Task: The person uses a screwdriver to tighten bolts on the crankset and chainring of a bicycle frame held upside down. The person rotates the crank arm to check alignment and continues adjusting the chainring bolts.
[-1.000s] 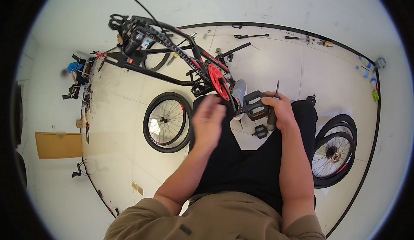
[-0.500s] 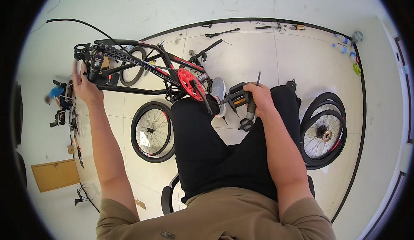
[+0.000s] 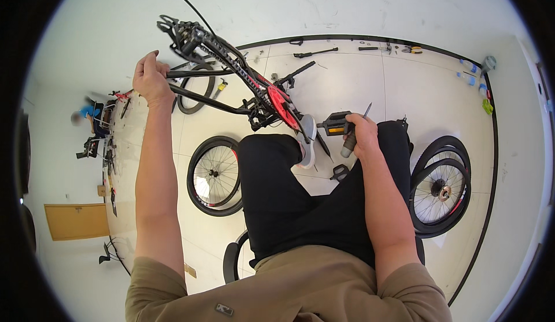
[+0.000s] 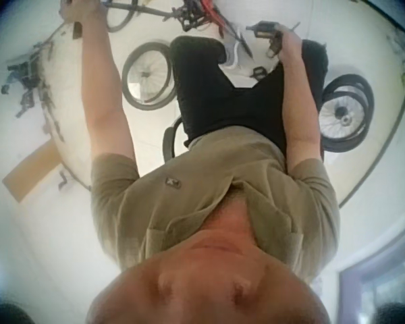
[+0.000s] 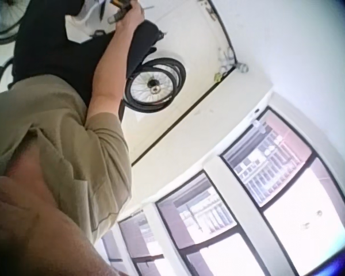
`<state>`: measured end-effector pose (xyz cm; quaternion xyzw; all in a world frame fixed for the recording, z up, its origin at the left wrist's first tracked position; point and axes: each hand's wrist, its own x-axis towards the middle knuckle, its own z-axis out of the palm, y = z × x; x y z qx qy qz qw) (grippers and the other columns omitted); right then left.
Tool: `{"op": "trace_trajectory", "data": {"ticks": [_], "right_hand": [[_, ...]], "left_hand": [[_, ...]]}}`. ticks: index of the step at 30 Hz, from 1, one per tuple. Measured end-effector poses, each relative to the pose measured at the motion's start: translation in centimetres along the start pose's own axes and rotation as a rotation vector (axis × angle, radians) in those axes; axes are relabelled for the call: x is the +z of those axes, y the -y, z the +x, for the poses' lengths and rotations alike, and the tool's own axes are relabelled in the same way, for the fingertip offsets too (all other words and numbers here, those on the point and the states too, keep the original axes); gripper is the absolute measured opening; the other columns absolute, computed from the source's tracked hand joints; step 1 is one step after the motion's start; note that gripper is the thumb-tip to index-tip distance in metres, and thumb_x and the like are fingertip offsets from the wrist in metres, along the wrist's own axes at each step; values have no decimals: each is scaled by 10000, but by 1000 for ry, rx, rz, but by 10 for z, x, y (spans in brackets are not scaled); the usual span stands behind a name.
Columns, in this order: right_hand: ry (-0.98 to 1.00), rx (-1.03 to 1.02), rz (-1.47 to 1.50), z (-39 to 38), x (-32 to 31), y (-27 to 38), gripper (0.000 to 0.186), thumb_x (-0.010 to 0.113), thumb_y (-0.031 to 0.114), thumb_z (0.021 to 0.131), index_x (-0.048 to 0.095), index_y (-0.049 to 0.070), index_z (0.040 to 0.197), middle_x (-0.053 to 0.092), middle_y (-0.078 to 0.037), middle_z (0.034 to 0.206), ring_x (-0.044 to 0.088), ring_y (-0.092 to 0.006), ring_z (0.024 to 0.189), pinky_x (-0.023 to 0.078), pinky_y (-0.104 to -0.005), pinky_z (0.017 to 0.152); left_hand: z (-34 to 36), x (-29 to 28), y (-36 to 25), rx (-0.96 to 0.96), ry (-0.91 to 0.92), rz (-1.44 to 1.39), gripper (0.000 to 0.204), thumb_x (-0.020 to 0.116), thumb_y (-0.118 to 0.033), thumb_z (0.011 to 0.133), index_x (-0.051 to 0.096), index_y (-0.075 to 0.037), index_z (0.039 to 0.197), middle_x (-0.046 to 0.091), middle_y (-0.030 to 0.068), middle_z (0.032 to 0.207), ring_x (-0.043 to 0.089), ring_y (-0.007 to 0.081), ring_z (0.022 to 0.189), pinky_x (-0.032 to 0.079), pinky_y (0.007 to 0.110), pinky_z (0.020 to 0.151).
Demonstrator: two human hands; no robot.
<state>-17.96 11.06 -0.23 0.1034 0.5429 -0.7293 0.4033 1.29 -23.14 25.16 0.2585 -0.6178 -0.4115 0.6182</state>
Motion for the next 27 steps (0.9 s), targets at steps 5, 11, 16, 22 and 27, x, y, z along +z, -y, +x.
{"op": "trace_trajectory", "data": {"ticks": [5, 11, 16, 22, 27], "right_hand": [[-20, -28, 133, 0, -3, 10, 210, 635, 105, 833, 605, -20, 1000, 609, -92, 792, 524, -166, 598, 481, -318, 517], [-55, -79, 193, 8, -11, 12, 273, 631, 86, 831, 601, -20, 1080, 675, -125, 909, 523, -160, 607, 484, -311, 522], [-70, -110, 140, 0, -3, 16, 331, 641, 77, 819, 591, -14, 1133, 679, -113, 922, 520, -146, 616, 481, -301, 528], [-25, -88, 111, 1, -7, 16, 346, 636, 85, 818, 591, -9, 1148, 681, -104, 923, 513, -142, 607, 480, -303, 534], [-29, -73, 83, -1, -6, 17, 327, 619, 106, 831, 609, -9, 1137, 671, -103, 957, 531, -154, 649, 475, -307, 557]], "left_hand": [[-3, 26, -4, -33, -98, 103, 207, 618, -118, 855, 656, 70, 932, 515, 7, 624, 437, 105, 513, 384, 273, 510], [-26, 74, -19, 55, -288, 464, 290, 577, -177, 863, 650, 81, 975, 633, 104, 743, 587, 226, 708, 471, 350, 673], [-34, 112, -15, 155, -227, 570, 448, 616, -227, 813, 560, 60, 1153, 643, 146, 798, 613, 277, 766, 486, 361, 739], [-43, 126, -22, 172, 326, 438, 563, 642, -216, 780, 488, 25, 1264, 577, 93, 829, 578, 204, 762, 480, 328, 768], [-29, 116, -30, 13, 716, 60, 515, 705, -167, 906, 503, 12, 1345, 561, 4, 950, 514, 98, 915, 398, 237, 892]]}}
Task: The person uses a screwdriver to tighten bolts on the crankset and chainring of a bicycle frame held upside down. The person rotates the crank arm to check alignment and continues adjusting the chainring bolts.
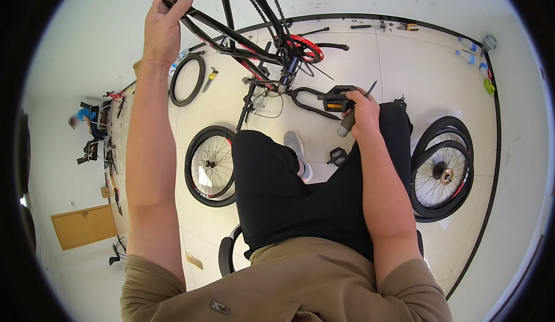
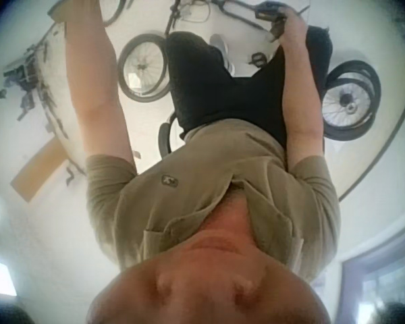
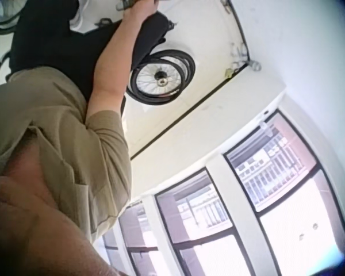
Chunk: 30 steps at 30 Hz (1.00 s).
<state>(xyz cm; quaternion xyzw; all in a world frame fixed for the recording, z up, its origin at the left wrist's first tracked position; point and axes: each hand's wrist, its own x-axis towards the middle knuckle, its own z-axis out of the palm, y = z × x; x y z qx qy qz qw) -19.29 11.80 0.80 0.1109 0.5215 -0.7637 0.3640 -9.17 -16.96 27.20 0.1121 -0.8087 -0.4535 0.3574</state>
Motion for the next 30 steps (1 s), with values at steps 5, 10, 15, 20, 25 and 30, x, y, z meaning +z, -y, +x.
{"op": "trace_trajectory", "data": {"ticks": [5, 10, 15, 20, 25, 30], "right_hand": [[-5, 14, -21, 3, 4, -3, 333, 619, 105, 831, 601, -11, 1142, 676, -100, 948, 536, -150, 644, 471, -304, 552], [-2, 11, -18, 6, -1, -9, 379, 645, 72, 802, 568, -5, 1165, 693, -92, 908, 524, -132, 586, 465, -302, 511], [-38, 0, -60, 1, -1, -8, 404, 655, 82, 790, 572, 1, 1177, 695, -84, 915, 524, -126, 596, 469, -296, 528], [-24, 2, -112, -4, 0, -10, 375, 658, 88, 791, 598, 10, 1153, 692, -73, 905, 527, -123, 596, 468, -292, 532], [-2, 5, -132, -3, 2, -14, 328, 654, 80, 791, 617, 5, 1108, 685, -72, 863, 524, -124, 572, 464, -293, 518], [-14, -8, -153, 0, -4, -23, 326, 661, 71, 785, 612, -7, 1098, 662, -78, 814, 528, -130, 531, 451, -287, 475]], "left_hand": [[-3, -26, 13, -41, -30, 28, 375, 765, -216, 853, 634, 11, 1121, 608, 33, 932, 579, 144, 900, 445, 299, 872], [-9, -27, 15, -64, -102, -9, 382, 789, -177, 828, 626, 23, 1110, 632, 44, 939, 588, 151, 902, 456, 301, 866], [-11, -12, 17, -13, -175, -94, 315, 807, -191, 814, 627, -10, 997, 630, 26, 892, 570, 121, 838, 446, 274, 787], [-19, -19, 16, -27, -185, 71, 303, 800, -221, 816, 631, -9, 952, 628, 35, 842, 546, 105, 731, 433, 259, 590], [-19, -7, -1, -129, -163, 30, 261, 823, -189, 807, 637, -44, 916, 626, -2, 859, 559, 91, 813, 437, 240, 778], [-28, 6, -10, -133, -218, 192, 342, 802, -295, 788, 615, -12, 838, 605, 25, 740, 515, 114, 678, 427, 273, 632]]}}
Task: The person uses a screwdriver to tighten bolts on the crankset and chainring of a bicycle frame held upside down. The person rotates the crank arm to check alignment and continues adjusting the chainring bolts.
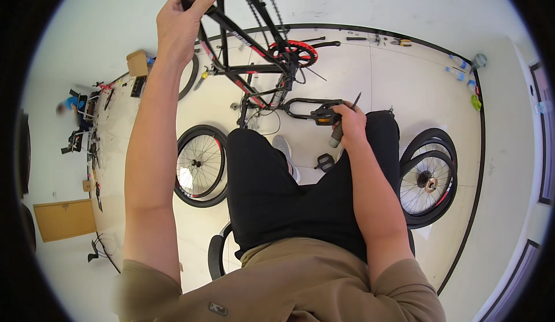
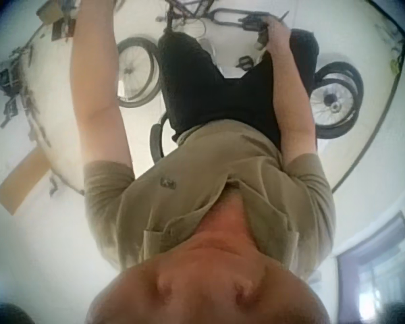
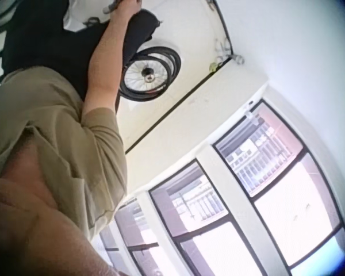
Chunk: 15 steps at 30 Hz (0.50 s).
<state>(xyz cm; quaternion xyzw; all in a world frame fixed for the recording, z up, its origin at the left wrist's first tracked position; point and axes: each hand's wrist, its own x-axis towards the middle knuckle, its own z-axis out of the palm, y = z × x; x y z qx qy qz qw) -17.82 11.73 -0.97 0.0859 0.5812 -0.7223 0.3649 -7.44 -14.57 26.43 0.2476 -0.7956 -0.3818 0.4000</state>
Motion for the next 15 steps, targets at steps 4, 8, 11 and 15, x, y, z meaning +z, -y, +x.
{"op": "trace_trajectory", "data": {"ticks": [4, 8, 11, 15], "right_hand": [[-6, 5, 2, -2, 3, -4, 344, 686, 67, 771, 596, 1, 1096, 644, -78, 801, 529, -131, 521, 443, -287, 455], [4, 30, 18, -5, 5, -1, 329, 688, 77, 771, 596, 4, 1078, 646, -72, 801, 537, -133, 548, 453, -290, 479], [48, 83, 74, -6, 8, -5, 311, 674, 89, 778, 597, 2, 1067, 675, -86, 845, 553, -139, 589, 463, -304, 504], [48, 126, 58, -8, 15, -7, 296, 676, 82, 766, 597, 2, 1040, 648, -84, 803, 547, -148, 583, 454, -311, 495]], "left_hand": [[1, -12, 9, -118, 96, -161, 300, 793, -284, 768, 633, -30, 775, 629, 29, 747, 547, 104, 680, 447, 250, 667], [6, 0, 4, -87, -2, -46, 325, 781, -302, 753, 637, -11, 747, 620, 25, 711, 539, 102, 657, 447, 249, 644], [5, 14, 19, 15, -190, -34, 299, 757, -266, 760, 635, 7, 747, 614, 28, 703, 534, 100, 666, 445, 251, 645], [1, 20, 22, 102, -321, 27, 247, 723, -210, 765, 638, 21, 783, 616, 33, 732, 527, 103, 687, 447, 256, 673]]}}
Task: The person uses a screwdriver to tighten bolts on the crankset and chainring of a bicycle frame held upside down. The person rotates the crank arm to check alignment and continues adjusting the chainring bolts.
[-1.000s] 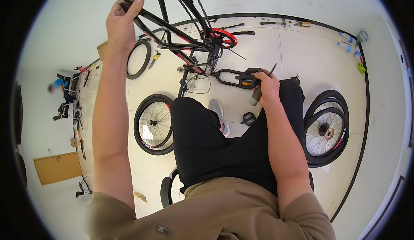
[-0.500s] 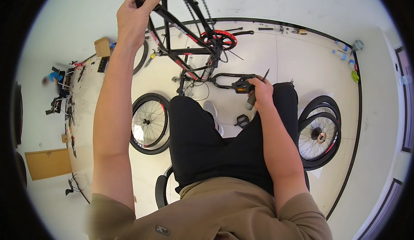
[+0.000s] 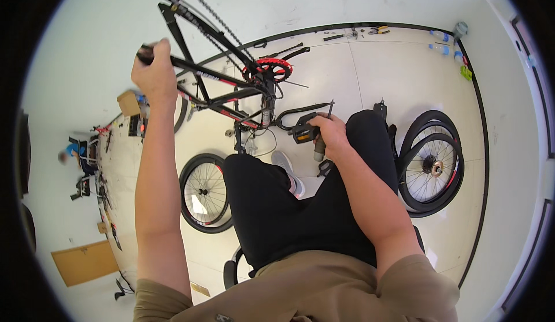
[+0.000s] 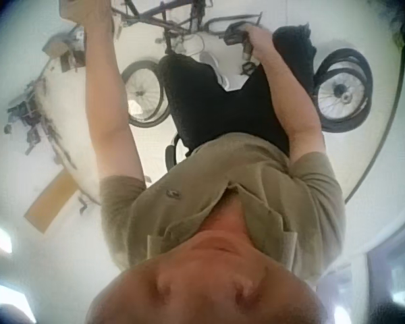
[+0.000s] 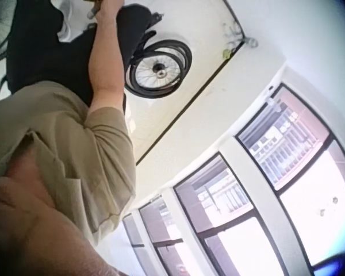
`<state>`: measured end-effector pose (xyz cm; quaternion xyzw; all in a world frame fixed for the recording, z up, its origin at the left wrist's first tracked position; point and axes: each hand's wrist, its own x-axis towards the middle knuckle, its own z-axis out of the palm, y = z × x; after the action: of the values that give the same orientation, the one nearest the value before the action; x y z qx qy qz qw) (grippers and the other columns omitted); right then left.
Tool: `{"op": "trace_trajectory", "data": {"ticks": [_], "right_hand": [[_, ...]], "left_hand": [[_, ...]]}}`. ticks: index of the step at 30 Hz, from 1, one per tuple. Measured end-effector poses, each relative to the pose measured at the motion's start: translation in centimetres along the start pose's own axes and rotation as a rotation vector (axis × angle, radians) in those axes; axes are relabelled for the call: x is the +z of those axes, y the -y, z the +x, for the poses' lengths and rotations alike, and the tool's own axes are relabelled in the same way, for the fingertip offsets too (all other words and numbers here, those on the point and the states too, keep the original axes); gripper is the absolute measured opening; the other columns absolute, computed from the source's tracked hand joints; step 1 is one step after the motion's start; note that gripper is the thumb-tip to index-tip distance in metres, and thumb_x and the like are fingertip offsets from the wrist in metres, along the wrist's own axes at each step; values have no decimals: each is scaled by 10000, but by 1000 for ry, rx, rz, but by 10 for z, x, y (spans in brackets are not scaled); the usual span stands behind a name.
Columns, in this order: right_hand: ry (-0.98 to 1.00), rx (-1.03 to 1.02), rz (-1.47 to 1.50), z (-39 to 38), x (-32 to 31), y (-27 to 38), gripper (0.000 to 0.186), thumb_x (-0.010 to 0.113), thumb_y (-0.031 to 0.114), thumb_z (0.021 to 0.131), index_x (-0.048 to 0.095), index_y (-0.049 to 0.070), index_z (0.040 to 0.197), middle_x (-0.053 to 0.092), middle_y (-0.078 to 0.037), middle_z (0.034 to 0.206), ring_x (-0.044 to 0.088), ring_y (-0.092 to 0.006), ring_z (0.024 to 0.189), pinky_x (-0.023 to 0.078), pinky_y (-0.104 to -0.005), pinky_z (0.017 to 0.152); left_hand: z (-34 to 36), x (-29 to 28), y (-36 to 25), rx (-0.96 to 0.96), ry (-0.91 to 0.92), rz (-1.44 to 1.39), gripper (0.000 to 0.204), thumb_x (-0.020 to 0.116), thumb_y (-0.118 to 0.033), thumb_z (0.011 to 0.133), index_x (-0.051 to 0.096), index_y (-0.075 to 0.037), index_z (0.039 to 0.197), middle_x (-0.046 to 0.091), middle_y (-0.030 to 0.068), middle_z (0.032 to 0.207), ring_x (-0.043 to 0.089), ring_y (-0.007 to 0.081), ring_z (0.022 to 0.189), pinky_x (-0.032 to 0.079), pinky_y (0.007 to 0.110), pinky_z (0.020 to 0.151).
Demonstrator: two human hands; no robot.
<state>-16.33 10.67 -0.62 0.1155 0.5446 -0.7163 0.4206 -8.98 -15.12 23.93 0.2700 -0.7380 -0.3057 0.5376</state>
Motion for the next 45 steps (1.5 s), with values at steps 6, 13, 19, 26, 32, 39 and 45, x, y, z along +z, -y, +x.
{"op": "trace_trajectory", "data": {"ticks": [6, 13, 19, 26, 32, 39, 45], "right_hand": [[-44, 90, -108, 9, 10, -8, 339, 702, 79, 739, 584, 16, 1050, 571, -66, 775, 503, -147, 564, 429, -316, 480], [-100, 100, -36, 5, 16, -8, 416, 695, 86, 724, 574, 25, 1118, 568, -63, 794, 499, -147, 576, 440, -325, 501], [-104, 116, 77, 13, 5, -2, 417, 682, 72, 763, 571, 31, 1164, 580, -70, 823, 512, -143, 585, 468, -321, 519], [-110, 141, -46, 16, 5, -9, 359, 717, 57, 755, 573, 15, 1081, 564, -67, 777, 507, -150, 579, 466, -328, 506], [-81, 128, -67, 14, 2, -13, 316, 714, 42, 766, 578, 35, 1052, 555, -41, 771, 487, -130, 567, 464, -324, 496], [-129, 103, -191, 18, -2, -17, 280, 683, 32, 786, 581, 39, 1047, 564, -44, 799, 484, -122, 587, 465, -328, 508], [-128, 121, -244, 21, 0, -28, 226, 679, 42, 788, 586, 21, 993, 557, -55, 751, 495, -147, 572, 467, -336, 511]], "left_hand": [[-6, -1, 2, -25, -25, -81, 235, 710, -195, 826, 634, 25, 865, 610, 23, 798, 518, 89, 739, 436, 241, 684], [-2, -7, 9, -54, -37, -53, 247, 718, -190, 845, 609, 25, 898, 585, 20, 797, 507, 86, 716, 427, 234, 663], [-4, -4, 9, -44, -13, -101, 235, 712, -175, 858, 607, 30, 905, 586, 19, 806, 513, 82, 720, 427, 228, 659], [-11, 5, 2, 43, -55, -96, 184, 730, -137, 834, 631, 17, 856, 607, 17, 795, 515, 75, 726, 440, 229, 682], [-8, 4, 6, 65, -39, -180, 230, 770, -186, 780, 614, -18, 767, 582, -11, 695, 498, 65, 651, 423, 221, 618], [-10, 6, 3, 32, -25, -180, 297, 786, -247, 754, 617, -6, 794, 589, 1, 654, 510, 67, 585, 438, 227, 552], [-12, 5, -5, 11, -7, -148, 310, 786, -257, 773, 580, -31, 722, 527, -55, 649, 441, 52, 613, 390, 228, 559]]}}
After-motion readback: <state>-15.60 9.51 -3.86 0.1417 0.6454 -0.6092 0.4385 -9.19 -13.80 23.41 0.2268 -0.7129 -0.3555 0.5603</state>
